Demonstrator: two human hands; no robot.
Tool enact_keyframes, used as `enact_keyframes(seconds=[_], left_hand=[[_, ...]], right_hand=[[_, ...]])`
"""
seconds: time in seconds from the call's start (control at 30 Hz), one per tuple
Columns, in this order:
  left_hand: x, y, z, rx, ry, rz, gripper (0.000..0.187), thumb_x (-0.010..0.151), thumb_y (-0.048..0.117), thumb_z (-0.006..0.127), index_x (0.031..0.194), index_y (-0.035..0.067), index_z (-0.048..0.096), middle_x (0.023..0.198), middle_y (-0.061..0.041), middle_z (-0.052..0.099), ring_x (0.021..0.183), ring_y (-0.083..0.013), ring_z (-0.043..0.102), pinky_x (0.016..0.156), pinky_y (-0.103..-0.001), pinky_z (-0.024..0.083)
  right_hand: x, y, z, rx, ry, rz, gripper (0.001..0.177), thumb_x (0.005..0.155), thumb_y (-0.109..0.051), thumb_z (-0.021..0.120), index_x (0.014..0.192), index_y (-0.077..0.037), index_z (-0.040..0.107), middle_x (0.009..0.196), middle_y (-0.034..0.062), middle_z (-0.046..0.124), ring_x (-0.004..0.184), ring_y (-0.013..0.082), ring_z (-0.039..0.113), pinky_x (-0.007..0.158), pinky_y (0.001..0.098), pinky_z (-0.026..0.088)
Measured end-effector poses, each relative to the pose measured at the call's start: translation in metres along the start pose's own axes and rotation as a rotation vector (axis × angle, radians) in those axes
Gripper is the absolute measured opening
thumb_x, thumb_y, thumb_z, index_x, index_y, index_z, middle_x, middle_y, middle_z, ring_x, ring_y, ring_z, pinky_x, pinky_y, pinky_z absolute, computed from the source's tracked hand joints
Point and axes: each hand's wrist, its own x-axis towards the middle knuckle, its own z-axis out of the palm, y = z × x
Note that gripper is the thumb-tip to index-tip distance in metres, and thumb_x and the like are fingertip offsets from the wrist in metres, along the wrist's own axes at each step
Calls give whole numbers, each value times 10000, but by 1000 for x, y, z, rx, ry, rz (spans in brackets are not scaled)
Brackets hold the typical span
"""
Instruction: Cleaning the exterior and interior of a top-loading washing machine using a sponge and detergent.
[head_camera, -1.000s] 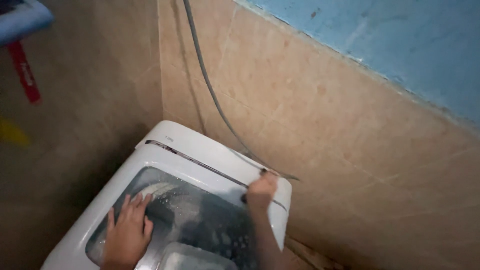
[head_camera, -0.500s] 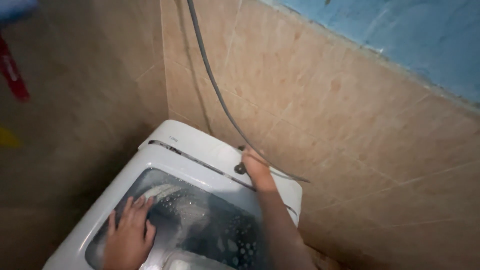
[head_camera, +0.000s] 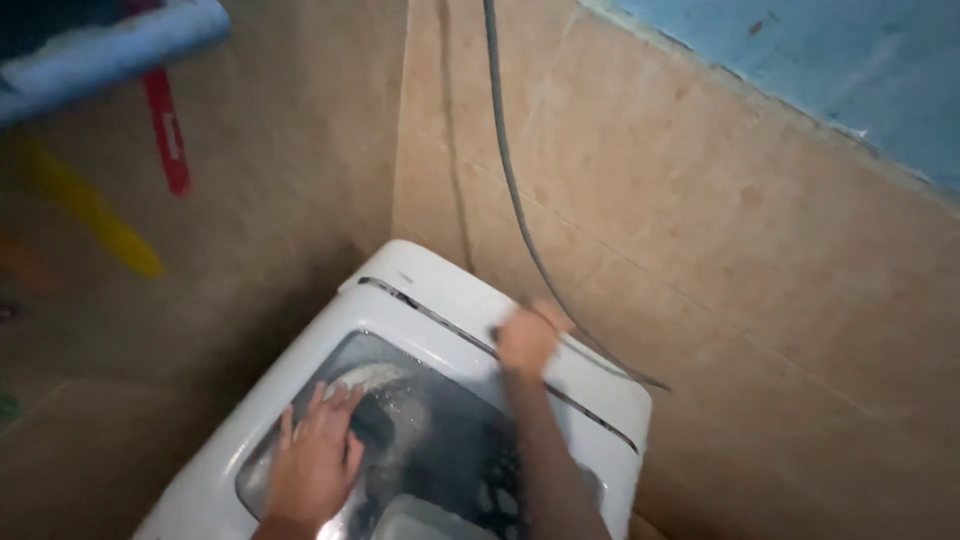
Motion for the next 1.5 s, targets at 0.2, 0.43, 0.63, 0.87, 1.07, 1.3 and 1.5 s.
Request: enact_keyframes(seconds=[0.2, 0.43, 0.63, 0.87, 1.07, 1.3, 1.5], left_hand=[[-4, -7, 16, -16, 88, 35, 647, 844, 222, 598, 1483, 246, 496, 1483, -50, 508, 1479, -249, 341, 1205, -571, 217], [-4, -11, 24, 12, 133, 54, 580, 844, 248, 595, 1417, 223, 509, 1486, -58, 517, 1486, -262, 356, 1209, -581, 246], [-6, -13, 27, -1, 163, 87, 593, 853, 247, 571, 1442, 221, 512, 1504, -64, 512, 1492, -268, 364, 1202, -607, 235], [-6, -20, 36, 23, 139, 92, 617, 871, 258, 570, 1482, 202, 501, 1531, -68, 501, 1506, -278, 361, 1227, -603, 230], [-9, -24, 39, 45, 150, 137, 601, 900, 258, 551, 1496, 195, 507, 1571, -73, 488, 1547, -273, 347, 1251, -599, 218], [-9, -31, 46, 26, 169, 158, 627, 911, 279, 521, 1531, 195, 485, 1609, -95, 447, 1559, -286, 306, 1251, -620, 190], [-7, -24, 38, 68, 84, 133, 651, 910, 280, 528, 1550, 184, 465, 1608, -131, 425, 1544, -305, 280, 1219, -622, 157]], right_hand=[[-3, 41, 20, 283, 266, -612, 352, 930, -113, 602, 1226, 77, 634, 1305, 283, 625, 1296, 430, 524, 1117, 516, 362], [-92, 184, -9, 89, 164, -238, 498, 997, -101, 468, 1472, 48, 458, 1521, 284, 470, 1430, 439, 422, 1187, 460, 328], [-254, 292, 82, 195, 120, 37, 689, 888, -164, 512, 1502, 61, 298, 1519, 301, 355, 1404, 412, 350, 1160, 466, 302], [-247, 240, 51, 244, -7, 23, 618, 1007, -240, 457, 1575, -38, 324, 1630, 229, 293, 1491, 406, 249, 1190, 458, 236], [-224, 251, 13, 1328, 112, 91, 587, 1139, -202, 364, 1703, -93, 241, 1498, 56, 345, 1256, 159, 333, 1064, 274, 293], [-394, 281, 87, 944, -6, 596, 686, 942, -38, 504, 1598, -137, 328, 1431, 159, 493, 1153, 267, 525, 970, 398, 428], [-292, 174, -53, 500, 150, 49, 621, 889, -20, 569, 1496, -20, 442, 1556, 227, 436, 1469, 427, 367, 1178, 477, 317]])
